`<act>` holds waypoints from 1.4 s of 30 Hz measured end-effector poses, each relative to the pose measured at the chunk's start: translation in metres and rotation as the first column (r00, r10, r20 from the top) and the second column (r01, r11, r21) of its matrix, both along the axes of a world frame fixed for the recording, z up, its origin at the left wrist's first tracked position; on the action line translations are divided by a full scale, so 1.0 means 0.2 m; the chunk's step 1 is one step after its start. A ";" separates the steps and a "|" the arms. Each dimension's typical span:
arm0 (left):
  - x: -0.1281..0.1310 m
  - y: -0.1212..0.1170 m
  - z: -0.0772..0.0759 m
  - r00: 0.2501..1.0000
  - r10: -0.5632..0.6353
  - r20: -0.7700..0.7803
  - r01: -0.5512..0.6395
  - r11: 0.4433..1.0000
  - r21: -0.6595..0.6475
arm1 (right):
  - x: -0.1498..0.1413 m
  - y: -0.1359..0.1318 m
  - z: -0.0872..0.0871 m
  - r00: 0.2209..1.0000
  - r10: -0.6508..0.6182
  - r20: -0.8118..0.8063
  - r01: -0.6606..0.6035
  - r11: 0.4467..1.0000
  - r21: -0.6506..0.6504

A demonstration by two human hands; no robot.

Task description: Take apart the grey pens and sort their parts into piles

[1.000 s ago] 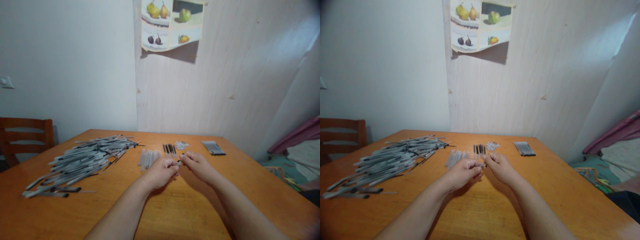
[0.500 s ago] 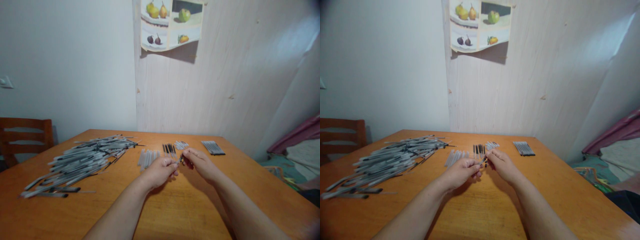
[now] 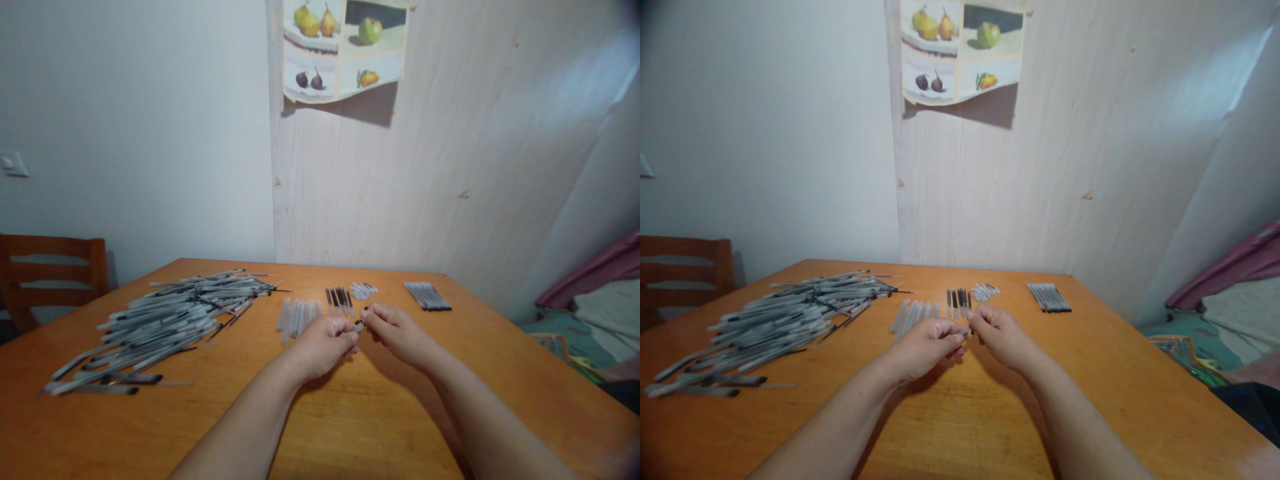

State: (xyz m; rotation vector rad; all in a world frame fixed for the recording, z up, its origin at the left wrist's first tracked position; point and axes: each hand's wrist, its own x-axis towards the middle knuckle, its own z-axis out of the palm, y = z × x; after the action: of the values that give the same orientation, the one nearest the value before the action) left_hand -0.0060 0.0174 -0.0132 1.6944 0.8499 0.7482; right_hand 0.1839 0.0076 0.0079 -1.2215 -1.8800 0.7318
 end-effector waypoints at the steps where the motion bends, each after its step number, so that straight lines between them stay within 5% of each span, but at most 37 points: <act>1: 0.00 0.00 -0.01 1.000 -0.005 -0.003 0.005 1.000 0.003 | 0.00 0.00 0.00 1.000 0.001 0.007 -0.001 1.000 0.003; 8: -0.01 0.01 0.00 1.000 0.004 -0.007 -0.004 1.000 0.006 | -0.01 0.02 0.00 0.989 0.129 -0.073 -0.132 0.991 -0.031; 14: -0.01 -0.02 0.06 0.999 -0.002 0.032 0.003 0.999 -0.032 | 0.00 0.01 0.01 0.988 0.016 -0.151 -0.015 1.000 0.004; 26: -0.02 -0.03 0.05 0.998 -0.005 0.062 0.014 0.990 -0.141 | -0.01 -0.01 0.03 0.960 0.080 -0.270 -0.105 0.991 -0.077; 35: -0.01 0.01 0.01 0.998 0.054 -0.045 -0.050 0.994 0.095 | 0.00 0.00 0.01 0.984 0.024 -0.177 -0.039 0.996 -0.080; 42: -0.02 0.01 0.03 0.971 0.150 -0.184 -0.077 0.932 0.354 | -0.02 0.00 0.01 0.989 -0.015 -0.148 0.009 0.999 -0.040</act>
State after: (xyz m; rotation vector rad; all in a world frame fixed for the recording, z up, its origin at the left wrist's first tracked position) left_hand -0.0096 0.0194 -0.0069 2.0784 1.0137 0.8463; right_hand 0.1797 0.0076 0.0097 -1.1684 -1.7430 0.8340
